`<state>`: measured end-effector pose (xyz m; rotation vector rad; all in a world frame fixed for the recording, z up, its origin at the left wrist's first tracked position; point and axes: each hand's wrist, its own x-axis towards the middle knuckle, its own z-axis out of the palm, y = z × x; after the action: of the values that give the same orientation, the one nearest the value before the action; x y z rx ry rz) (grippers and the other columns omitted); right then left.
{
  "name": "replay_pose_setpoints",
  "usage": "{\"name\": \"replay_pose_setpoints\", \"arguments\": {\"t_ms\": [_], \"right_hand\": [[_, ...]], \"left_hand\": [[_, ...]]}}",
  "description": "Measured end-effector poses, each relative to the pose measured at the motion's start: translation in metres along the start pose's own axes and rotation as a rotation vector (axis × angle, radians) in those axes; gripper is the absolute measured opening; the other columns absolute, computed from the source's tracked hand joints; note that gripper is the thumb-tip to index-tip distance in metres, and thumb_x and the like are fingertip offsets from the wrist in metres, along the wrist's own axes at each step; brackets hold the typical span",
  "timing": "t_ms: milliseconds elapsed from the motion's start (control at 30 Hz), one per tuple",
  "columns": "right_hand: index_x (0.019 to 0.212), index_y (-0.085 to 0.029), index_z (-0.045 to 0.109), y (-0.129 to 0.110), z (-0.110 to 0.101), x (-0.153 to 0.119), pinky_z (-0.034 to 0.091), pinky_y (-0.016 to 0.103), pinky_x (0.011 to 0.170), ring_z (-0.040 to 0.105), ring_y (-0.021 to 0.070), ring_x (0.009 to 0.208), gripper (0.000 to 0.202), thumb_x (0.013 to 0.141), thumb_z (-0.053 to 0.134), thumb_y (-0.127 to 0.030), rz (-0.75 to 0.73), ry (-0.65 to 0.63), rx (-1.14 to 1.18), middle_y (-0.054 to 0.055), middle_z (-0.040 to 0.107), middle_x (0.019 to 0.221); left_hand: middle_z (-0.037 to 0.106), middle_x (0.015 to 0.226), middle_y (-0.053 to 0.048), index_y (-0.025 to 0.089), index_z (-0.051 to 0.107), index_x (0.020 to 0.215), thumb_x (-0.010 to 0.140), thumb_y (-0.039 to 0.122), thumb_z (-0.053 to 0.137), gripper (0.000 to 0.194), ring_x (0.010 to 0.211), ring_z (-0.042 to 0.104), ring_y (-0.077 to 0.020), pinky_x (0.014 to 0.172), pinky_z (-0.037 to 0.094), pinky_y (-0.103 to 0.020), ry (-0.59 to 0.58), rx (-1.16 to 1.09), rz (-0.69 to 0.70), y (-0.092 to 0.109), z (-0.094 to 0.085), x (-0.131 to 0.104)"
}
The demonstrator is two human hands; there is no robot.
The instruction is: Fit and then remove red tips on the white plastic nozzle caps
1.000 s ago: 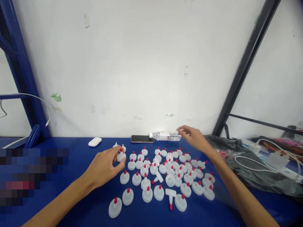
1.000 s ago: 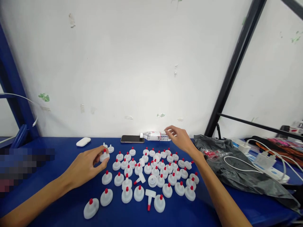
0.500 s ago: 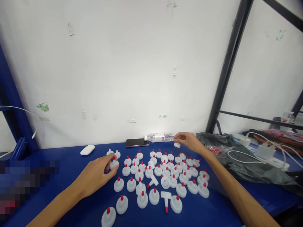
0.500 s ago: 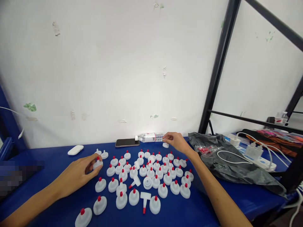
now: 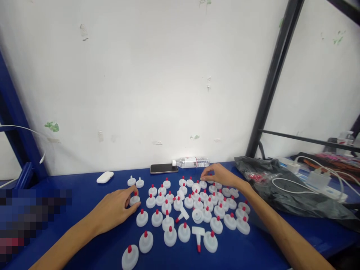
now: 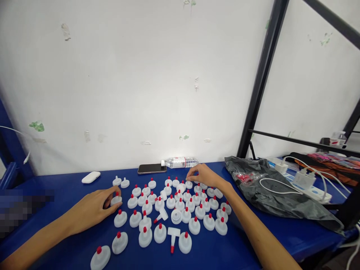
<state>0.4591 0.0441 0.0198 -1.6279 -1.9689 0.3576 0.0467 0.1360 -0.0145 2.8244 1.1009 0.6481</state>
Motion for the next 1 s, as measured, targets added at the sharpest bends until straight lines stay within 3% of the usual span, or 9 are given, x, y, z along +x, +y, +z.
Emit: {"name": "replay_pose_setpoints", "arguments": {"t_ms": [100, 167, 300, 433, 533, 600, 733, 833, 1000], "right_hand": [[0.092, -0.019, 0.076, 0.003, -0.005, 0.0, 0.048, 0.032, 0.085, 0.068, 0.0234, 0.093, 0.031, 0.09, 0.061, -0.046, 0.017, 0.128, -0.025, 0.006, 0.076, 0.097], [0.095, -0.019, 0.075, 0.007, -0.007, 0.0, 0.048, 0.033, 0.087, 0.068, 0.0243, 0.096, 0.034, 0.091, 0.058, -0.048, 0.031, 0.187, -0.043, 0.006, 0.076, 0.1], [0.084, -0.021, 0.077, 0.011, 0.001, 0.003, 0.051, 0.031, 0.078, 0.07, 0.0229, 0.083, 0.028, 0.085, 0.067, -0.048, 0.016, 0.08, -0.054, 0.003, 0.076, 0.087], [0.099, -0.025, 0.077, 0.002, 0.01, 0.003, 0.051, 0.031, 0.084, 0.069, 0.0232, 0.095, 0.033, 0.089, 0.062, -0.052, -0.019, 0.041, -0.045, 0.003, 0.076, 0.102], [0.113, -0.028, 0.074, -0.007, 0.014, 0.002, 0.051, 0.031, 0.086, 0.066, 0.0235, 0.104, 0.037, 0.09, 0.061, -0.054, -0.04, 0.024, -0.038, 0.002, 0.073, 0.115], [0.11, -0.028, 0.074, -0.011, 0.017, 0.003, 0.051, 0.03, 0.084, 0.068, 0.0226, 0.1, 0.033, 0.089, 0.064, -0.052, -0.061, -0.039, -0.036, 0.001, 0.074, 0.11], [0.098, -0.026, 0.077, -0.012, 0.023, 0.005, 0.051, 0.029, 0.081, 0.069, 0.0204, 0.089, 0.027, 0.091, 0.062, -0.047, -0.09, -0.102, -0.023, 0.001, 0.076, 0.097], [0.097, -0.025, 0.077, -0.012, 0.022, 0.004, 0.052, 0.029, 0.081, 0.069, 0.0204, 0.09, 0.027, 0.092, 0.061, -0.047, -0.076, -0.06, -0.022, 0.001, 0.076, 0.097], [0.097, -0.026, 0.077, -0.015, 0.014, 0.002, 0.053, 0.03, 0.08, 0.07, 0.0207, 0.089, 0.028, 0.091, 0.06, -0.048, -0.036, 0.075, -0.037, 0.001, 0.076, 0.097]], "left_hand": [[0.064, 0.063, 0.004, 0.026, 0.061, 0.096, 0.091, 0.039, 0.053, 0.016, 0.057, 0.06, -0.0179, 0.051, 0.037, -0.027, -0.015, -0.018, -0.015, -0.002, 0.001, 0.001], [0.064, 0.066, 0.003, 0.026, 0.061, 0.098, 0.09, 0.046, 0.052, 0.023, 0.063, 0.061, -0.0196, 0.054, 0.037, -0.028, -0.086, -0.013, -0.055, -0.003, 0.002, 0.003], [0.064, 0.07, 0.003, 0.026, 0.059, 0.099, 0.088, 0.055, 0.052, 0.031, 0.067, 0.061, -0.0206, 0.057, 0.036, -0.03, -0.217, -0.001, -0.13, -0.004, 0.0, 0.005], [0.063, 0.075, 0.002, 0.028, 0.058, 0.107, 0.096, 0.057, 0.035, 0.039, 0.072, 0.062, -0.0205, 0.066, 0.042, -0.032, -0.151, -0.057, -0.157, -0.003, -0.003, 0.005], [0.064, 0.105, -0.002, 0.03, 0.052, 0.127, 0.101, 0.05, 0.023, 0.044, 0.084, 0.065, -0.0204, 0.077, 0.048, -0.034, -0.018, -0.078, -0.181, -0.007, -0.003, 0.006], [0.055, 0.13, -0.006, 0.031, 0.045, 0.14, 0.101, 0.045, 0.021, 0.048, 0.089, 0.066, -0.0209, 0.081, 0.05, -0.036, 0.039, -0.043, -0.194, -0.013, 0.0, 0.007], [0.034, 0.155, -0.008, 0.033, 0.038, 0.149, 0.099, 0.035, 0.025, 0.052, 0.106, 0.065, -0.026, 0.08, 0.054, -0.038, 0.007, 0.033, -0.13, -0.028, 0.011, 0.013], [0.046, 0.148, -0.009, 0.028, 0.05, 0.142, 0.097, 0.032, 0.029, 0.05, 0.117, 0.06, -0.0305, 0.082, 0.054, -0.039, 0.001, 0.039, -0.11, -0.036, 0.018, 0.017], [0.062, 0.119, -0.005, 0.026, 0.064, 0.121, 0.1, 0.036, 0.027, 0.044, 0.096, 0.066, -0.0218, 0.081, 0.052, -0.035, 0.074, -0.016, -0.176, -0.04, 0.011, 0.02]]}}
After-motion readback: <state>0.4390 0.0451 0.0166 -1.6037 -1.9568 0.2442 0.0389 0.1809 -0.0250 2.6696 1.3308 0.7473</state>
